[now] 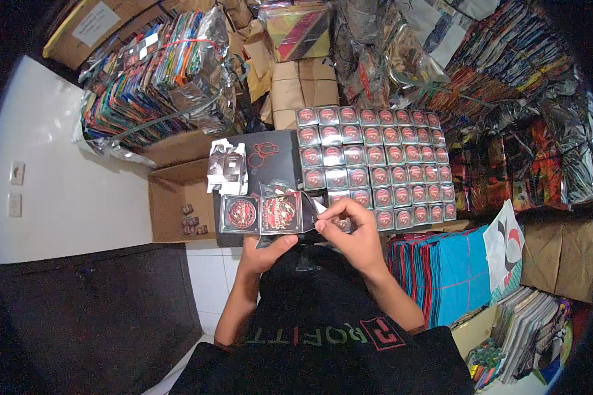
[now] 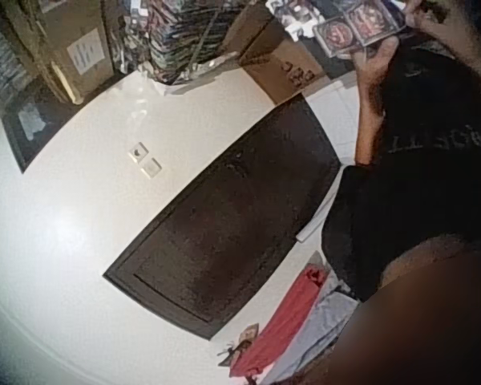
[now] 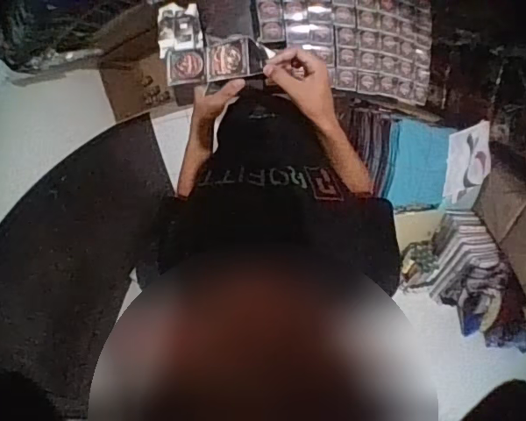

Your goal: Assemble small cardboard toy boxes from flat sheets and stack them.

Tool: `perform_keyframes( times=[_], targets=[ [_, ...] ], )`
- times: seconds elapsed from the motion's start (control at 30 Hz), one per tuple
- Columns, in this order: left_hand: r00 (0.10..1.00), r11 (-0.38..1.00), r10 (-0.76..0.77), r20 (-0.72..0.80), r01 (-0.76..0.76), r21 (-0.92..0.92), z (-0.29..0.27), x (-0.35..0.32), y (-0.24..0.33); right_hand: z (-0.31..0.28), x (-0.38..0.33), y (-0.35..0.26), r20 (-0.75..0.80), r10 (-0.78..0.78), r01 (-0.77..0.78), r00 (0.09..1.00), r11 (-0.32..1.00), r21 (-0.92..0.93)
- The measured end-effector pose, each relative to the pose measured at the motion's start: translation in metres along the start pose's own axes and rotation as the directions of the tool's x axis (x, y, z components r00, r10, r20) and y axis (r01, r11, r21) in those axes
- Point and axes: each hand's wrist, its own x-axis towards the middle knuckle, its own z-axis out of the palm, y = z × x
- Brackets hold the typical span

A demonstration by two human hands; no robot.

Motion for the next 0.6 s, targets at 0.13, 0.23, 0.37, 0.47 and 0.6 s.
perform_keyframes(
  times=[0.13,0.23,0.37,0.47,0.6],
  targets=[
    [0.999,0.998,-0.045,-0.014,0.045,0.054,0.007,-0.002,0.006,-0.002,0.0,0.004,0.03,0.087,-0.09,0.996,0.993,0.078],
    [1.0,0.994,0.005,0.001,-0.005,0.107,0.007,-0.003,0.003,-0.002,0.0,0.003,0.032,0.13,-0.133,0.991,0.984,0.119],
    [1.0,0.999,-0.027,-0.013,0.027,-0.046,0.006,-0.001,0.008,-0.002,0.001,0.0,0.05,0.146,-0.152,0.988,0.976,0.153],
    [0.996,0.985,-0.081,0.049,0.087,-0.15,0.005,0.002,0.01,0.001,0.0,0.001,-0.008,0.16,-0.155,0.987,0.963,0.219],
    [0.993,0.944,-0.038,0.11,0.071,-0.321,0.009,0.005,-0.003,0.005,0.002,0.008,-0.015,0.076,-0.072,0.997,0.977,0.2]
  ],
)
